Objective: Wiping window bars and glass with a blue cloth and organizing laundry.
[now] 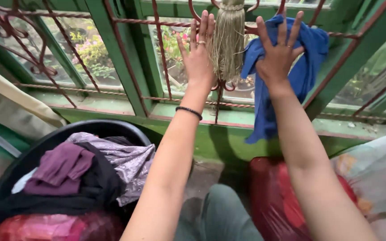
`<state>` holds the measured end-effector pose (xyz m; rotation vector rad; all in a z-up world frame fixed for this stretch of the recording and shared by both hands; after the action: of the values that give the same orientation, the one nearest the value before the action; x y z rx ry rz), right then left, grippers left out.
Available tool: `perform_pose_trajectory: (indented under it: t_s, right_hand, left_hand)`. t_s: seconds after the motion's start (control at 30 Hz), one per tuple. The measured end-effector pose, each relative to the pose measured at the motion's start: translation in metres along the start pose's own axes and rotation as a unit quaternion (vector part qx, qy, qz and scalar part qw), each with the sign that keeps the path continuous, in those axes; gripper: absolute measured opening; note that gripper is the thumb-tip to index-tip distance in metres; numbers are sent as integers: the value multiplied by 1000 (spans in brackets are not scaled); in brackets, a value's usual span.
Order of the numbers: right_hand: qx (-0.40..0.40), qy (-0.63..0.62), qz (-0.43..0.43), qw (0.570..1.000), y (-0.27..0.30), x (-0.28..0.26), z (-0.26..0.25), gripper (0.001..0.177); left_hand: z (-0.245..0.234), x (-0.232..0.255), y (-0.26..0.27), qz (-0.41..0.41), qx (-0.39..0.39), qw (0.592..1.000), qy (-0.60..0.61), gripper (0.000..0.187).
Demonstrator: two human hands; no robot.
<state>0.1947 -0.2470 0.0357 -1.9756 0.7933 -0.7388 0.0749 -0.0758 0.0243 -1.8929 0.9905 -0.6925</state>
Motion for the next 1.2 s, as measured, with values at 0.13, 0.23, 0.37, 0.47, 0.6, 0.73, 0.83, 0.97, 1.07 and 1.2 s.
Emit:
perform_pose_trajectory:
  t_s: [0.13, 0.23, 0.37, 0.47, 0.6, 0.73, 0.83, 0.97, 1.07, 1.2]
  right_hand:
    - [-19, 8, 18, 1000, 6, -11, -10, 97]
    - [-47, 35, 32, 998, -6, -13, -23, 99]
    - [-138, -35, 70, 987, -18, -18, -41, 106]
    - [-201, -115, 118, 966, -27, -8, -51, 104]
    - [-296, -169, 184, 922, -56, 5, -106, 99]
    - [-142, -371, 177, 900, -120, 25, -193, 89]
    - [-192, -497, 229, 815, -168, 39, -254, 76]
    - [-162, -665, 210, 698, -215, 75, -303, 47]
    - [-191, -617, 159, 747, -237, 121, -323, 44]
    - [-450, -580, 425, 530, -179, 183, -258, 51]
  left_hand:
    - [-3, -14, 3, 28, -114, 993, 5, 95]
    - [-30, -6, -6, 64, -31, 995, 72, 96]
    - [-59, 6, -20, 6, -167, 976, 138, 99]
    - [-66, 24, -32, -9, -175, 975, 137, 105]
    - [-118, 43, -56, -38, -188, 969, 154, 116]
    - [-192, 77, -98, -69, -302, 919, 243, 134]
    - [-254, 105, -136, -123, -417, 860, 268, 149]
    - [-246, 124, -130, -166, -474, 802, 324, 114]
    - [-236, 127, -146, -211, -461, 779, 368, 56]
    - [-232, 135, -192, -225, -441, 763, 415, 30]
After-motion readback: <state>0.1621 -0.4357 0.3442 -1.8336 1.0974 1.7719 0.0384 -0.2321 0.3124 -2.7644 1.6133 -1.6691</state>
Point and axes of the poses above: each hand's wrist, its own y-axis away from the middle knuckle, its own z-axis out of the palm, x = y × z, the point moved 7 cm from there along -y, towards the middle knuckle, and after that the axes turned 14 degrees about y, right-handed, at the moved point
